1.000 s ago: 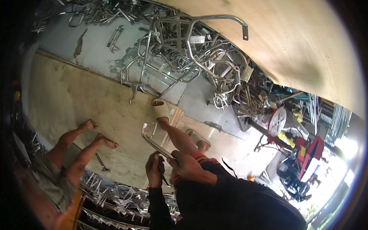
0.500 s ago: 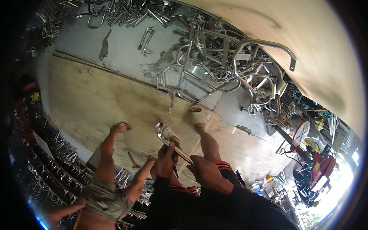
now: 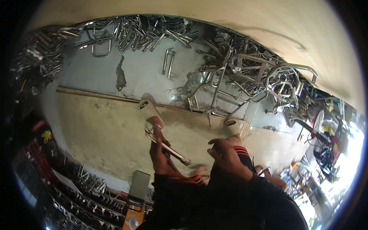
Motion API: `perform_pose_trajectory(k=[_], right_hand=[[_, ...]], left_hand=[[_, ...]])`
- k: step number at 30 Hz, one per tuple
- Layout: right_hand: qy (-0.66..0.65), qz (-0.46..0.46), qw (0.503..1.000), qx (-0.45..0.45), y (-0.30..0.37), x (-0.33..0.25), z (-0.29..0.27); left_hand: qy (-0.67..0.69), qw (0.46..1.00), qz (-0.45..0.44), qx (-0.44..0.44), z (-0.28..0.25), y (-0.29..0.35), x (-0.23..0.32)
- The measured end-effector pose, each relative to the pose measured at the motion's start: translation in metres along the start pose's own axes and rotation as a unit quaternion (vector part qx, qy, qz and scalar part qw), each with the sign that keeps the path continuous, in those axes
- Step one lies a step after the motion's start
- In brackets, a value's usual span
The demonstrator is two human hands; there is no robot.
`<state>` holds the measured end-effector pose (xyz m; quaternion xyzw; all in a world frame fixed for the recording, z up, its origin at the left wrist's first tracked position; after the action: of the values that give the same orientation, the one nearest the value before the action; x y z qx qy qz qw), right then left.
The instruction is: The person picks up various metal parts from a large pile on the floor, examines them, and places them into different piles or onto shelves. The person moves around the workshop, handling multiple items one at a time.
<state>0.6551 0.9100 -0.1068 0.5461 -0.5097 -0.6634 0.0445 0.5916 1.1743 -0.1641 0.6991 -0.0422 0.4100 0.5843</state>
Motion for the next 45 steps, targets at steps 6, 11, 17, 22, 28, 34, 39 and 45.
perform_pose_trajectory(k=[6, 11, 17, 22, 28, 34, 39, 45], right_hand=[[-0.176, 0.068, 0.980, 0.067, -0.151, -0.042, 0.058], [-0.070, 0.024, 0.997, 0.025, -0.292, -0.058, 0.094], [0.046, 0.023, 0.997, 0.065, -0.473, -0.005, 0.063], [0.105, 0.101, 0.979, 0.145, -0.595, 0.052, 0.018], [0.119, 0.121, 0.979, 0.116, -0.685, 0.107, 0.007], [0.157, 0.087, 0.981, 0.075, -0.707, 0.102, 0.021], [0.232, 0.007, 0.971, 0.060, -0.628, 0.053, -0.011], [0.390, -0.011, 0.893, 0.224, -0.499, -0.031, -0.103]], left_hand=[[-0.118, 0.990, 0.030, -0.073, -0.135, -0.124, 0.119], [-0.227, 0.971, 0.037, -0.070, -0.174, -0.181, 0.195], [-0.371, 0.924, 0.041, -0.086, -0.132, -0.228, 0.247], [-0.448, 0.861, 0.155, -0.182, -0.049, -0.268, 0.286], [-0.605, 0.731, 0.187, -0.254, 0.011, -0.345, 0.272], [-0.701, 0.599, 0.251, -0.293, 0.027, -0.404, 0.278], [-0.745, 0.516, 0.332, -0.263, 0.026, -0.419, 0.285], [-0.726, 0.497, 0.384, -0.283, 0.032, -0.390, 0.294]])
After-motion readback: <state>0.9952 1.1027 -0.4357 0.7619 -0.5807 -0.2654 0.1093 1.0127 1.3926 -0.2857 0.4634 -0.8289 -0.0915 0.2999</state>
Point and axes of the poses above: each hand's wrist, its own y-axis away from the middle knuckle, its own z-axis out of the palm, x = y × z, the point moved 8 cm from there along -y, towards the middle knuckle, and after that the axes turned 13 degrees about -x, right-handed, at the moved point
